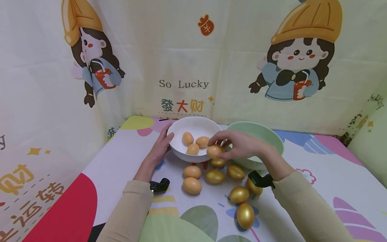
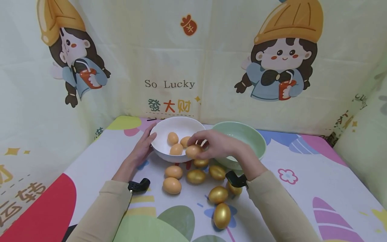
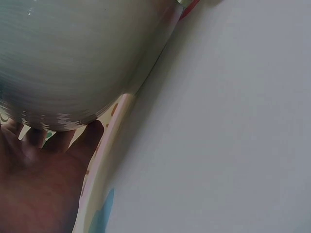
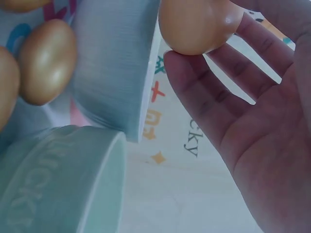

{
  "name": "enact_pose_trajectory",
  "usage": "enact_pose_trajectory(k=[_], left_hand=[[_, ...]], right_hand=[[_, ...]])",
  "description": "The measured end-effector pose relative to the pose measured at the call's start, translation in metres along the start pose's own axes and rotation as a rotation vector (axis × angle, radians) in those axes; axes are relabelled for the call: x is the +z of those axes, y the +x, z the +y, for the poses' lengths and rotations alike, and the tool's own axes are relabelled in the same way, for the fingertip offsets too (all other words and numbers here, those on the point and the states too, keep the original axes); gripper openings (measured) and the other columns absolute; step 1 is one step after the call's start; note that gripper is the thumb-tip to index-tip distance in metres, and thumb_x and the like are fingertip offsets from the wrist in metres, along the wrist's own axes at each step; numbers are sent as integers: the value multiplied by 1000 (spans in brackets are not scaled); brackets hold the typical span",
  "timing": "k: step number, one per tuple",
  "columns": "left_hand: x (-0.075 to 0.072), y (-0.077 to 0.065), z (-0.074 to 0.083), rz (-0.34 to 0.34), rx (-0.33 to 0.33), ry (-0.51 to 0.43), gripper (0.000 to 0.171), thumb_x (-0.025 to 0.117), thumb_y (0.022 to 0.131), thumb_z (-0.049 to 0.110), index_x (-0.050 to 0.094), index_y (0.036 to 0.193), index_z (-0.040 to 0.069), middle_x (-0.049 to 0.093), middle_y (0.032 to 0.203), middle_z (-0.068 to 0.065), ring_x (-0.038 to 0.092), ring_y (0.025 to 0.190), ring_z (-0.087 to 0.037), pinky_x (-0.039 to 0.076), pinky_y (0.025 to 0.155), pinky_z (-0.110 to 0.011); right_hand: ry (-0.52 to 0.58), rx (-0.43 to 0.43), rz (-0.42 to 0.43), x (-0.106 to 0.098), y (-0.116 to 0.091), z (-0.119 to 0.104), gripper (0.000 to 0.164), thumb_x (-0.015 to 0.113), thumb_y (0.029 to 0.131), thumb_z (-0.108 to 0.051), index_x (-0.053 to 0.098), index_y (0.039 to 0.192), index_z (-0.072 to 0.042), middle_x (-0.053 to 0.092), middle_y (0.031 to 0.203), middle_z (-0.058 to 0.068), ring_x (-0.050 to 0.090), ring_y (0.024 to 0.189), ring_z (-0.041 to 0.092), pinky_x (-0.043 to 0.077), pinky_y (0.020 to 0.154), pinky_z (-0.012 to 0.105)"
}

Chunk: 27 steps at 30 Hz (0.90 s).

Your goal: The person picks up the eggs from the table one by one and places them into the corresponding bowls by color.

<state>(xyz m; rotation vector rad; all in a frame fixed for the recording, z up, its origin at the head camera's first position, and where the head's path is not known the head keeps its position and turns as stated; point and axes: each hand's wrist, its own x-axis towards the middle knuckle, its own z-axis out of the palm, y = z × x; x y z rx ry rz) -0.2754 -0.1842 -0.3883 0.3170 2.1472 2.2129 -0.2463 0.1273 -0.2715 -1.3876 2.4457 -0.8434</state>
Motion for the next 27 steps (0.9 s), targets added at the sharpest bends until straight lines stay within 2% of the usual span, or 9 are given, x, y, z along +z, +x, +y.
enact_pose_trajectory(k=[7,12,20,27], left_hand=[[-1,0,0,9,1,12,61,42,109,33,14,163,22,15,167,-2,30,146,-31,25,116,-55],[0,1,-1,7,4,1,62,42,110,31,13,163,20,15,167,-3,29,146,-30,25,116,-54],[0,0,-1,13,5,2,60,42,110,31,15,163,22,17,167,-3,30,146,-30,25,116,-55],[1,-1,2,14,2,3,61,43,109,32,16,163,23,17,167,-2,30,145,-30,25,116,-54]], right_hand=[[57,-32,34,-5,19,6,34,75,88,-6,68,122,-6,66,116,1,63,100,20,54,91,38],[62,-17,60,-5,32,12,33,75,87,-4,69,120,-4,67,114,3,64,101,22,54,91,39],[47,71,8,1,50,25,33,75,87,-5,70,120,-7,68,113,0,62,105,22,53,93,37],[16,112,-36,2,59,28,32,72,86,-4,71,118,-8,68,110,-1,62,104,22,53,91,33]])
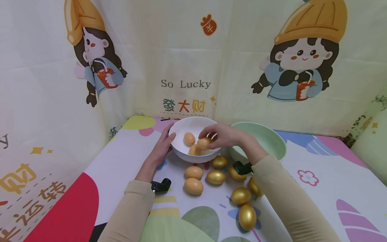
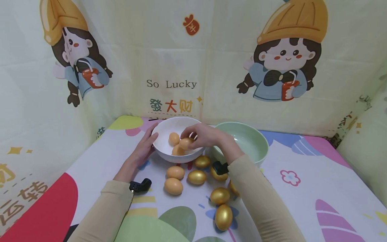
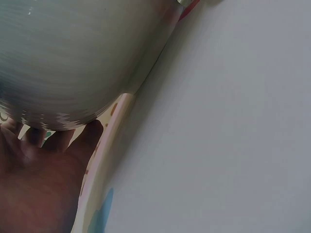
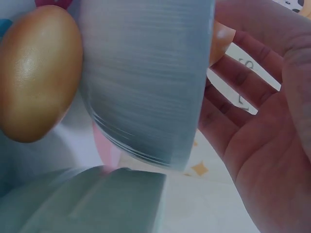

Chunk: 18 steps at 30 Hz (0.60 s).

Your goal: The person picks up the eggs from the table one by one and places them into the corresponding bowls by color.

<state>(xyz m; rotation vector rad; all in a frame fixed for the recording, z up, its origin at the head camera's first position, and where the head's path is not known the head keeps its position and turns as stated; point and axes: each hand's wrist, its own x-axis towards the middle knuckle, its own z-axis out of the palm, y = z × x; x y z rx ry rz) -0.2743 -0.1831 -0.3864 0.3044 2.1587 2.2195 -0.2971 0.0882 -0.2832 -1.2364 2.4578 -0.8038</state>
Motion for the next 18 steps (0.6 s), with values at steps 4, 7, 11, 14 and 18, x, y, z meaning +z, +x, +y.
enact_pose_trajectory(k=[4,7,11,14,18], left_hand=[[2,1,0,-8,5,-6,61,43,109,32,15,163,21,16,167,-3,30,145,-30,25,116,-54],[2,1,0,-11,3,0,62,43,109,33,14,163,22,15,167,-2,30,145,-30,26,116,-54],[1,3,-2,-8,0,1,61,43,109,34,15,163,23,17,167,-1,31,145,-30,27,116,-54],[0,3,-3,-5,1,3,61,43,109,33,16,163,23,17,166,-2,31,145,-31,27,115,-55],[-1,4,-3,-6,-2,11,60,42,110,32,16,163,23,17,166,-2,30,145,-31,29,114,-55]], right_hand=[[-40,39,-39,1,3,0,31,73,87,-6,72,117,-12,68,108,-4,61,103,19,53,92,34],[-57,64,-75,3,7,-1,30,74,88,-7,72,117,-14,67,108,-4,60,103,19,51,93,34],[-85,83,-96,8,14,0,29,75,89,-8,72,117,-14,67,107,-3,60,101,19,50,93,32],[-119,80,-98,12,20,2,29,74,89,-9,72,117,-15,67,105,-3,59,99,19,49,92,31],[-149,87,-99,17,27,3,29,74,89,-8,72,117,-15,66,104,-3,58,97,18,48,90,30]])
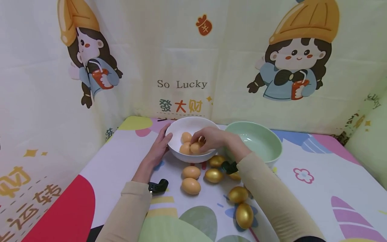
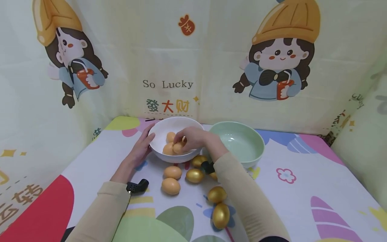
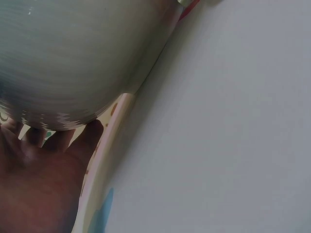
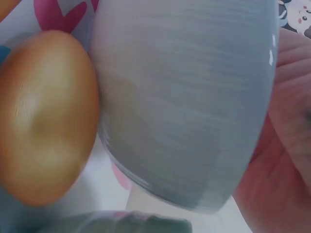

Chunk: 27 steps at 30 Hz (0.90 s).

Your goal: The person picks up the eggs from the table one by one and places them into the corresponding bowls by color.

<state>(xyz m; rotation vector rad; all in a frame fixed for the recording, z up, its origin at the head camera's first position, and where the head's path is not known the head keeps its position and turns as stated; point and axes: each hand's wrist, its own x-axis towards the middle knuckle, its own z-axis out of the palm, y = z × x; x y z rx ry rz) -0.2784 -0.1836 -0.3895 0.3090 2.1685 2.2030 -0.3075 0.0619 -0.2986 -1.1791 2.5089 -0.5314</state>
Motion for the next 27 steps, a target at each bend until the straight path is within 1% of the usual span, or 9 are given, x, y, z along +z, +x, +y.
enact_pose_trajectory(k=[4,9,16,23,27], left_hand=[[0,-2,0,1,-6,-2,60,42,110,33,16,163,23,17,166,-2,30,145,-31,28,115,-55],[-1,-2,1,-6,4,-19,60,41,110,31,14,163,21,16,167,-4,29,146,-32,26,115,-55],[-1,0,-1,-12,4,5,59,40,110,32,15,163,24,17,166,-2,28,146,-32,27,115,-55],[-1,0,-1,-6,2,5,59,40,110,30,15,163,23,17,166,-3,29,146,-33,28,115,-55],[-1,0,-1,-1,-4,1,58,40,110,30,16,163,24,17,166,-3,30,146,-33,28,115,-55]], right_hand=[[-3,36,-7,3,6,-3,30,76,89,-8,72,118,-15,66,105,-2,57,97,19,49,90,29],[-10,75,-10,4,10,-5,31,77,89,-8,72,119,-16,66,108,-2,56,99,19,49,92,29],[-34,79,-20,7,14,-4,31,77,89,-9,72,119,-16,66,108,-3,56,102,17,48,95,28],[-69,60,-32,10,17,-1,30,77,89,-8,72,118,-15,66,106,-4,56,100,16,47,94,27],[-73,76,-37,11,18,-2,30,77,89,-9,71,118,-17,66,106,-5,55,101,16,47,95,28]])
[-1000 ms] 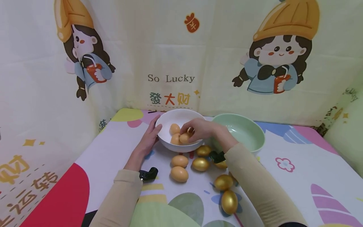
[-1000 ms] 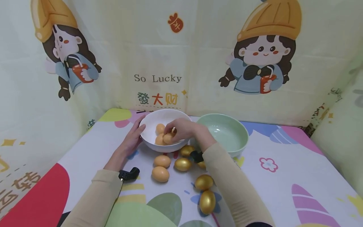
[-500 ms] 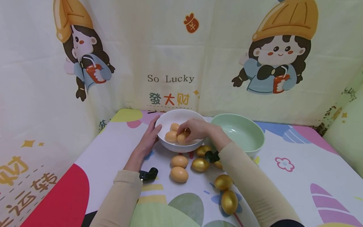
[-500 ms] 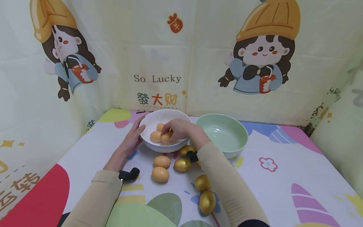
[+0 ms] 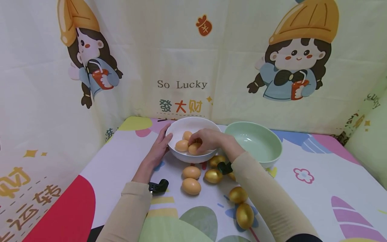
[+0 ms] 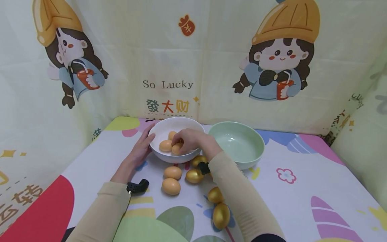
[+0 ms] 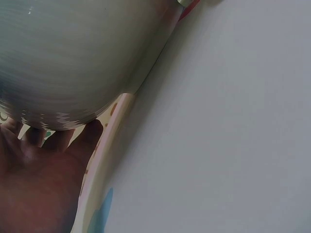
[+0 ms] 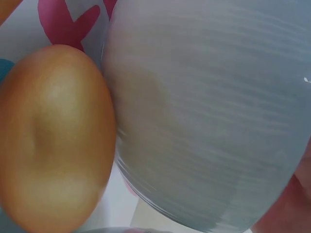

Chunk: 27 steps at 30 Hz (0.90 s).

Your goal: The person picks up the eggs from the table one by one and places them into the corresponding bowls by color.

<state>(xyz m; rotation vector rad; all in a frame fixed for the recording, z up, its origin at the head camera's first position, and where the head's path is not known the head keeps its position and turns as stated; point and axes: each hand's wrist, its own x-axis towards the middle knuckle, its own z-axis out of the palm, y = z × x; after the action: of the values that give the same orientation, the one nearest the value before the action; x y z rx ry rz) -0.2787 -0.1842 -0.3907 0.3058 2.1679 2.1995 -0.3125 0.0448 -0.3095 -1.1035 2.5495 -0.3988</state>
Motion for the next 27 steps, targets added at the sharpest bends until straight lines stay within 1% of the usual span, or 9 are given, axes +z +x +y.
enact_pose_trajectory(k=[7,14,19,23,27], left_hand=[[1,0,0,-6,-3,-3,59,40,110,31,15,163,22,17,166,-3,28,147,-33,27,115,-56],[0,-1,1,-2,1,-7,60,41,110,32,15,163,22,17,166,-3,28,146,-34,27,115,-56],[0,-2,2,-2,-9,-13,61,42,110,34,15,163,24,16,167,-2,28,146,-33,25,116,-55],[0,-1,2,-11,0,-24,61,42,110,33,14,163,24,15,167,-2,27,147,-32,24,116,-55],[0,0,1,-10,-1,-22,61,42,109,34,15,163,24,15,167,0,27,147,-31,24,116,-55]], right_hand=[[-10,18,0,2,1,-1,29,77,89,-10,71,116,-16,67,107,-5,56,103,16,46,99,29],[6,26,4,2,3,-2,30,78,89,-11,70,117,-16,67,108,-5,56,103,15,46,99,28],[54,48,5,-1,-1,-3,30,77,89,-10,70,117,-17,67,111,-2,57,104,19,47,97,30],[96,61,18,-6,-6,-5,31,77,89,-12,70,119,-17,66,116,3,56,108,24,48,96,32],[109,45,43,-10,-11,-6,33,77,89,-16,70,121,-15,67,118,3,56,112,24,47,98,33]])
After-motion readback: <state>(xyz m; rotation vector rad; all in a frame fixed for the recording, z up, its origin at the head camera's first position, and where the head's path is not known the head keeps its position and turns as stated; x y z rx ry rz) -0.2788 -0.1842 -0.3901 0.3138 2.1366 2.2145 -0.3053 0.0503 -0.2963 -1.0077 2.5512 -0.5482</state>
